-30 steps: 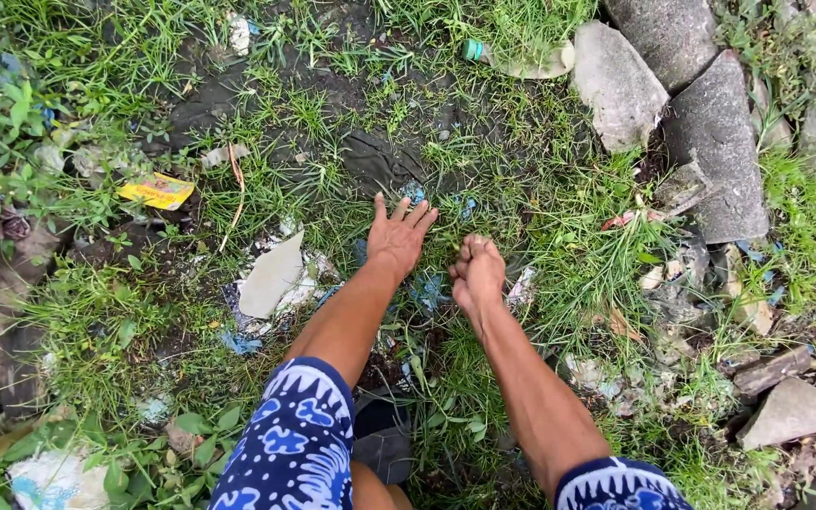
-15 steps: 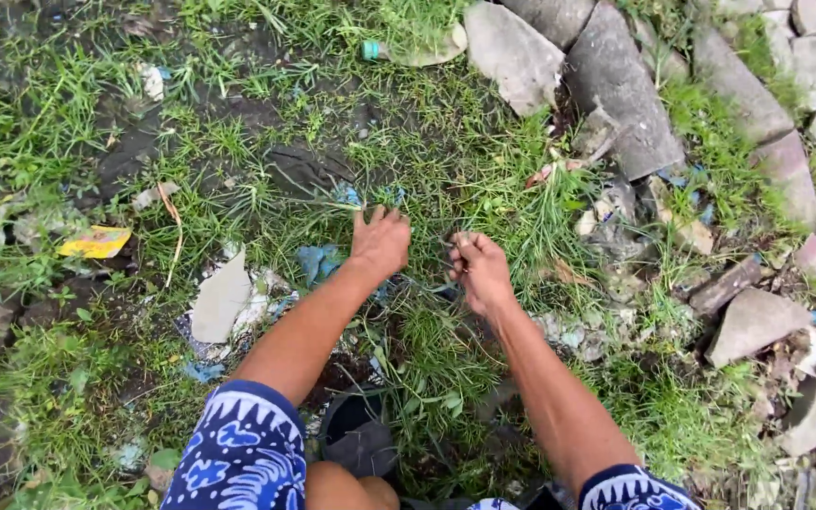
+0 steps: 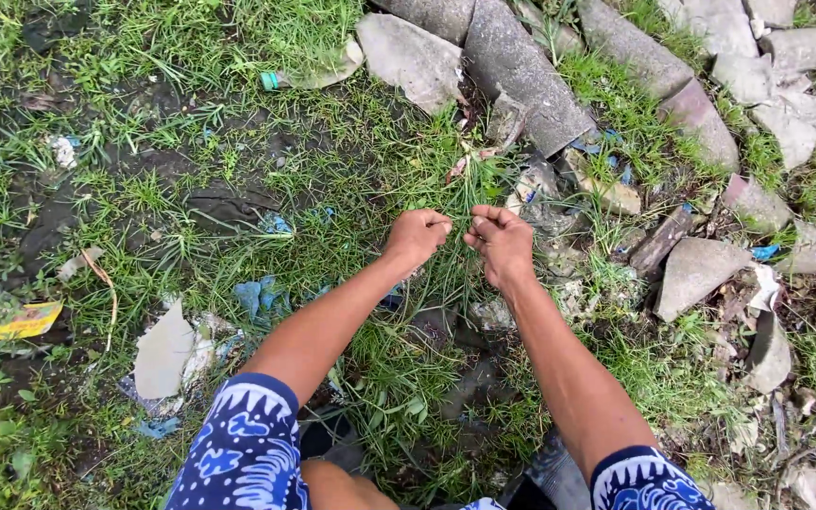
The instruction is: Manual weeding of overgrown grass and plants on the ground in an outdoor area.
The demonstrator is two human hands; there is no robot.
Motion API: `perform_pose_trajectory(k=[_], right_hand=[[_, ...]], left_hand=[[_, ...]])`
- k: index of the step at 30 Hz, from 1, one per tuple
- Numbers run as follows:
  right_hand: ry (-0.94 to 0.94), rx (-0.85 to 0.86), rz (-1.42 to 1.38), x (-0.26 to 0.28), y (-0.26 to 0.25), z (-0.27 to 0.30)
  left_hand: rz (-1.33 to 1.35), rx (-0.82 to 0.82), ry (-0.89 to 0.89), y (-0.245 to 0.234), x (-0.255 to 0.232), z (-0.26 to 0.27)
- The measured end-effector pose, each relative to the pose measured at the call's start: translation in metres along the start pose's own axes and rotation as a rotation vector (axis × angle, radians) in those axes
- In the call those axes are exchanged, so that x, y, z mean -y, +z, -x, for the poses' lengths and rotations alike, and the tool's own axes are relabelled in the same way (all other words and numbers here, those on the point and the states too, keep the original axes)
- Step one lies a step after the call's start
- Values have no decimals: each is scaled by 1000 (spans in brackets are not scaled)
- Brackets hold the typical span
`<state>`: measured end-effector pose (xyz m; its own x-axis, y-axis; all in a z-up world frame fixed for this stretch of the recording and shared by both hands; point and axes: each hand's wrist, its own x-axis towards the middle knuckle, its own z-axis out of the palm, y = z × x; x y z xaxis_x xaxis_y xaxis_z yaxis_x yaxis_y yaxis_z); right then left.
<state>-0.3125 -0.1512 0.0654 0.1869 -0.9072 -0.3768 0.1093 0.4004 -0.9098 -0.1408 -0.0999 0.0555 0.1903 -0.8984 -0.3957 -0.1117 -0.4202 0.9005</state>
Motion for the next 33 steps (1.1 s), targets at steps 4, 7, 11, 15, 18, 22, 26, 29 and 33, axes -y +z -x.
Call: perform_pose_trajectory(k=[4,7,11,15,18,22,26,29,33], right_hand=[[-23,-19,30,17,-14,-6],[-19,-67,294,14,-25,-13],[-228,-50,402,-20,-33,-23],[-474,-93,743,-12,9,8],[-553,-17,737,-12,46,24],[-541,91,739,-10,104,48],[-584,275,811,-25,146,49],[-566,375,993,-50,164,36],[-964,464,1332,-90,166,9]], left_hand=[[-36,-7,-28,10,-1,-14],[0,-49,185,6,24,-33],[-67,-195,154,-28,44,-32],[12,-331,212,-73,56,-23],[35,-415,149,-104,67,-12],[14,-507,67,-140,111,-14],[-161,-464,15,-155,125,2],[-311,-417,3,-158,112,27],[-646,-222,44,-160,92,56]])
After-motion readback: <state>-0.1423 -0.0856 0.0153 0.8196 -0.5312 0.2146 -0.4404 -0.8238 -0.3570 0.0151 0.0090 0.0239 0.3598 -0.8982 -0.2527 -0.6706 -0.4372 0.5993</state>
